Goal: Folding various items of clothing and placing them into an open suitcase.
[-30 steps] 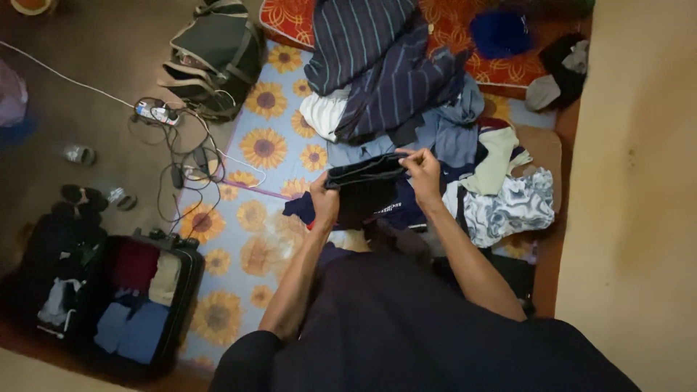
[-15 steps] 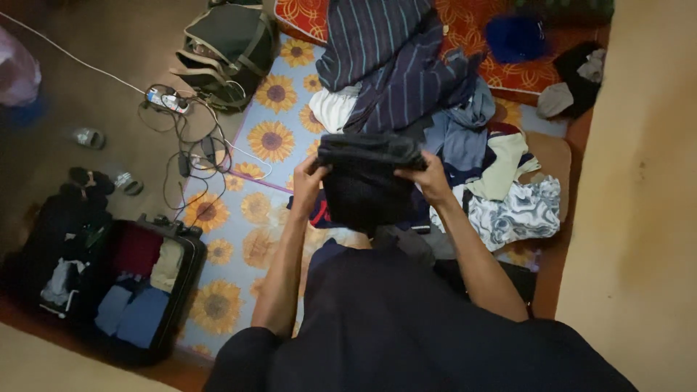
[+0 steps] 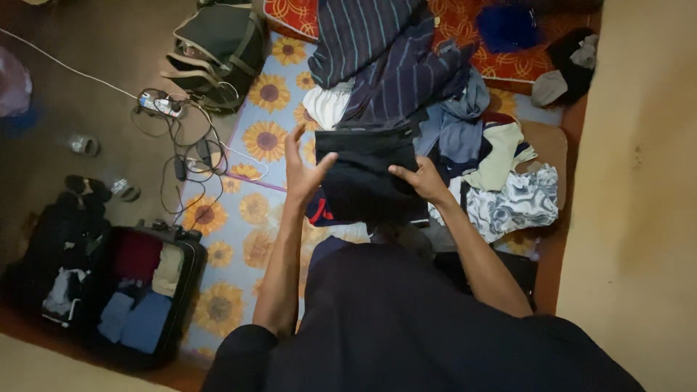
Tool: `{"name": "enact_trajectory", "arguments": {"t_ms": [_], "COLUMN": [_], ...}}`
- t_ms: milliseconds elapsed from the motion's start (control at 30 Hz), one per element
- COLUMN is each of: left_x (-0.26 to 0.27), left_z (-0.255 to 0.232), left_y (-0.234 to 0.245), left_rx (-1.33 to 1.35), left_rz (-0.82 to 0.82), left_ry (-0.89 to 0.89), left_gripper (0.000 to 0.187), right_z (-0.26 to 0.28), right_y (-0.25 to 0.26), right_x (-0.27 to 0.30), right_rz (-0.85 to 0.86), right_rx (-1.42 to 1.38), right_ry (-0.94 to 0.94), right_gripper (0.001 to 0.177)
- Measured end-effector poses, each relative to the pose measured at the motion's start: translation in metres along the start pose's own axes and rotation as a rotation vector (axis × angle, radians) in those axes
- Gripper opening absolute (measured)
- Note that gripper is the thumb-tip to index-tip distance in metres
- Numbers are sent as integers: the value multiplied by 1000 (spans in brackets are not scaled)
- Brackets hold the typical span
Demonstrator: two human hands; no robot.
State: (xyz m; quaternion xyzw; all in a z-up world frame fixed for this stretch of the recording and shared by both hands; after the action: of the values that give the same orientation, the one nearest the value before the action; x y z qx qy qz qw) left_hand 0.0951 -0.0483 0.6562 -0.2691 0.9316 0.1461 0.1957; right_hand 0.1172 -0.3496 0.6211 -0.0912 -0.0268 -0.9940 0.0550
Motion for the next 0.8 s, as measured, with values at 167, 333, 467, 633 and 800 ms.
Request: {"name": "enact_trajectory", "arguments": {"t_ms": [167, 333, 467, 633, 800], "left_x": [-38, -36, -21, -22, -33], "left_z": [-56, -4, -14, -48, -45], "left_y": [-22, -52, -46, -26, -10], "left_rx": [-169, 54, 155, 282, 271], "left_rz": [426, 950, 751, 571, 521], "left_ry": [-239, -79, 287, 110, 87], "left_gripper": [104, 95, 51, 32, 28], "right_z": [32, 36, 33, -54, -131], "right_y": [-18, -29, -22, -2, 9], "right_x": [9, 11, 4, -22, -32], "right_rz": [123, 252, 226, 289, 149], "right_rx": [188, 426, 310, 182, 260], "right_ry": [40, 77, 150, 209, -11], "right_gripper": [26, 29, 33, 41, 39]}}
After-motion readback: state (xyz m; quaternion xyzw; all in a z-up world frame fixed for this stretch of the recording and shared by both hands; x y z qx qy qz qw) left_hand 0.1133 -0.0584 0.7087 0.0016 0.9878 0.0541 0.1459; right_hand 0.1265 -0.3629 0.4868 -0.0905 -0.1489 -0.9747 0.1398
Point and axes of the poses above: each hand's wrist, its own x-axis away from the middle knuckle, its own y-axis out of the back of the hand, z = x × y, the point moved 1 cm from there along -x, towards the middle knuckle, and after that the axes turned 14 degrees about -z, right-handed, at the moved point
